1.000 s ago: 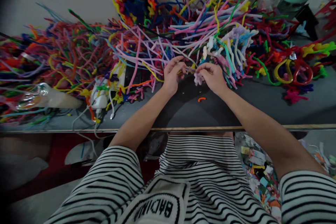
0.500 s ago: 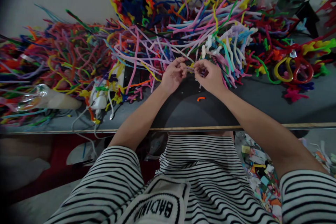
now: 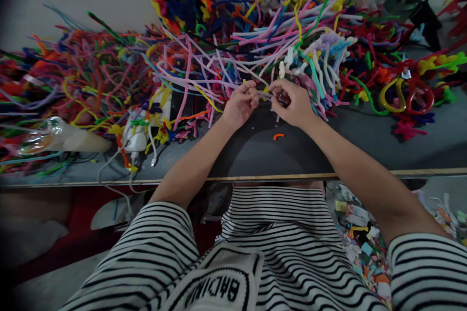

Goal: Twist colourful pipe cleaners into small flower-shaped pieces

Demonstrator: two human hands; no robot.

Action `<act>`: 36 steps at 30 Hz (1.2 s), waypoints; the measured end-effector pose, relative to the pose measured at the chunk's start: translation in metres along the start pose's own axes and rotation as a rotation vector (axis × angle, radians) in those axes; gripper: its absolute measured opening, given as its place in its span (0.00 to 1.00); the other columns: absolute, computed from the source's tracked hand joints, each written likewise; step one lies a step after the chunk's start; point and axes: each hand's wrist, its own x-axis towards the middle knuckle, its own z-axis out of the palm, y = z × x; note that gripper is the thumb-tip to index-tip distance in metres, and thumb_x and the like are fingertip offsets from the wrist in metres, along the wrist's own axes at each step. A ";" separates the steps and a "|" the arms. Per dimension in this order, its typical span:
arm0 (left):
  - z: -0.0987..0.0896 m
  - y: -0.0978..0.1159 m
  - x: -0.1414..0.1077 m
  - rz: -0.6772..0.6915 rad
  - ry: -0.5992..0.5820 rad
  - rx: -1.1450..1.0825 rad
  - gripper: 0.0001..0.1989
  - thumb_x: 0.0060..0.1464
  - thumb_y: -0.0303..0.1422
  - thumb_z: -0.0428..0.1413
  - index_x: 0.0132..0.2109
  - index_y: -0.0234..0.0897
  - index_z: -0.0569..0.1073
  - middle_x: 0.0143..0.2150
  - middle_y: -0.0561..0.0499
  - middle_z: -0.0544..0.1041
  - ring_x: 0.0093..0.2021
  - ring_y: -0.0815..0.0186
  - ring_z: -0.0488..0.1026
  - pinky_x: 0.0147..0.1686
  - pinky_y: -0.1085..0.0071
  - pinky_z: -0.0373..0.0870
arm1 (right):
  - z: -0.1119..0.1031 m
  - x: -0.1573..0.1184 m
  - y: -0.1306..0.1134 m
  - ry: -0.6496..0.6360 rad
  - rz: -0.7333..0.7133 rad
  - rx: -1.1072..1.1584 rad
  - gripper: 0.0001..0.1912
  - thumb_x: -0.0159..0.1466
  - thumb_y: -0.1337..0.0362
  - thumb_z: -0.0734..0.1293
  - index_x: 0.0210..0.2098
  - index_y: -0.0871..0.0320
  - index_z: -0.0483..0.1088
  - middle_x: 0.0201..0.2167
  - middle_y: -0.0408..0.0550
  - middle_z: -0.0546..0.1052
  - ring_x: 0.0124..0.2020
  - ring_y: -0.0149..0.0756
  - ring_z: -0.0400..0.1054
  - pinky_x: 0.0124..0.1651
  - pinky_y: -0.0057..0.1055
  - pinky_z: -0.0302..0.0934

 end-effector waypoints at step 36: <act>-0.018 0.008 0.019 0.160 0.391 0.163 0.15 0.59 0.28 0.65 0.31 0.39 0.65 0.21 0.63 0.56 0.17 0.79 0.46 0.19 0.76 0.47 | 0.010 0.007 -0.031 -0.357 0.708 0.273 0.12 0.68 0.68 0.69 0.51 0.62 0.75 0.25 0.45 0.78 0.16 0.26 0.63 0.20 0.28 0.57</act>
